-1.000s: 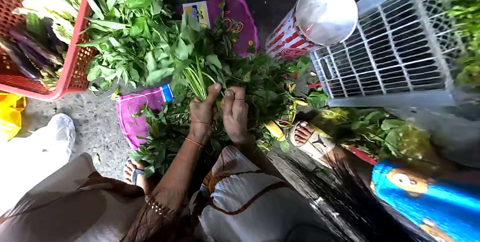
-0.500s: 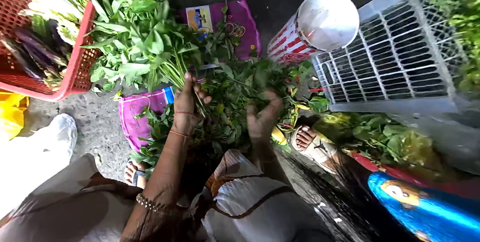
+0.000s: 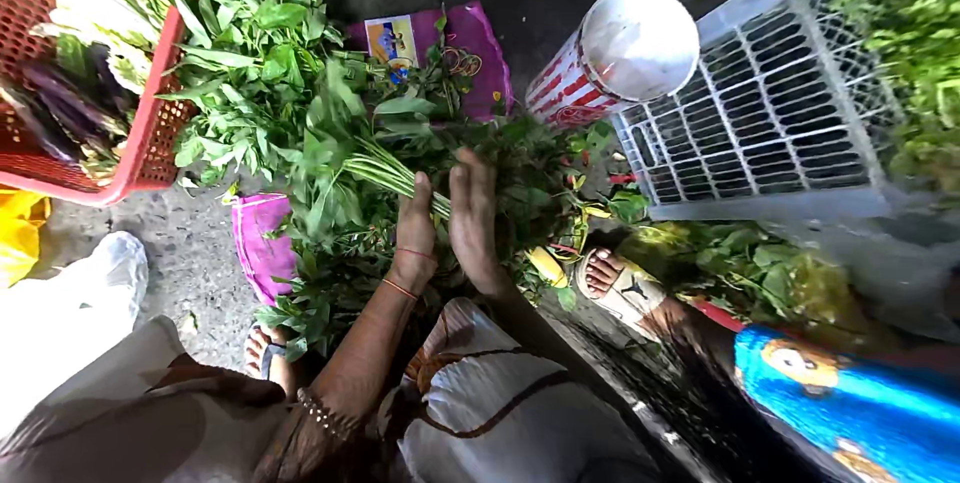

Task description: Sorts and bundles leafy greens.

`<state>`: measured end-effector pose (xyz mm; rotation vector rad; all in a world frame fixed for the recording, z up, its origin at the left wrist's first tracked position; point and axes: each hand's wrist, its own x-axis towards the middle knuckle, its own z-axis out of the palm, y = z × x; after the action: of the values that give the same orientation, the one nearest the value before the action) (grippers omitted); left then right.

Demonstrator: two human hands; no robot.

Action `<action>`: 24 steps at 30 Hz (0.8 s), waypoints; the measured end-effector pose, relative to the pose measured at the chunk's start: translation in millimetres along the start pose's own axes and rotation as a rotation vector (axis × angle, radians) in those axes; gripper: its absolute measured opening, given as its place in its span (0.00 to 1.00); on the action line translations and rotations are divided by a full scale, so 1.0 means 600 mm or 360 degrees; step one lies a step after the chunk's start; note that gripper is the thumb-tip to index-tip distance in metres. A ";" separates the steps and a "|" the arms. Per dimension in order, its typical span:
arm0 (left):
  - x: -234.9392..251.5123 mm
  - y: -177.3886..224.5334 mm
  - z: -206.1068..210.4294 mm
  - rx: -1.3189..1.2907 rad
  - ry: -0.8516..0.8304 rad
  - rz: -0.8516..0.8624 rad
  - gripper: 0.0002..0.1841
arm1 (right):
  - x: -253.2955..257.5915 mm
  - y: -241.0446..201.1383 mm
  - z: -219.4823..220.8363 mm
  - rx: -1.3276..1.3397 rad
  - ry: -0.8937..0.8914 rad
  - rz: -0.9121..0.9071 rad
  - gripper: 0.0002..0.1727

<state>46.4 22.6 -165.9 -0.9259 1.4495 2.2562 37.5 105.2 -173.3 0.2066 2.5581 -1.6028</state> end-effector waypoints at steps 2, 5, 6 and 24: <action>0.008 -0.005 -0.009 0.0070 0.0056 0.0012 0.39 | -0.014 -0.004 0.004 -0.0379 -0.0167 -0.0068 0.28; 0.008 -0.010 -0.019 0.0234 -0.0035 -0.0015 0.38 | -0.028 -0.003 -0.008 -0.0287 -0.0418 0.0017 0.22; 0.006 -0.004 -0.022 0.0362 -0.0101 -0.0036 0.37 | -0.025 0.003 -0.015 -0.0177 -0.0459 0.0091 0.21; 0.073 0.073 -0.004 0.2737 -0.1210 0.1825 0.36 | -0.026 0.033 -0.172 0.0244 -0.0713 0.0170 0.15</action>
<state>-10.0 -2.9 -165.2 1.3013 2.6233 0.5186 53.6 206.1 -143.2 -0.0063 2.0594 -1.5915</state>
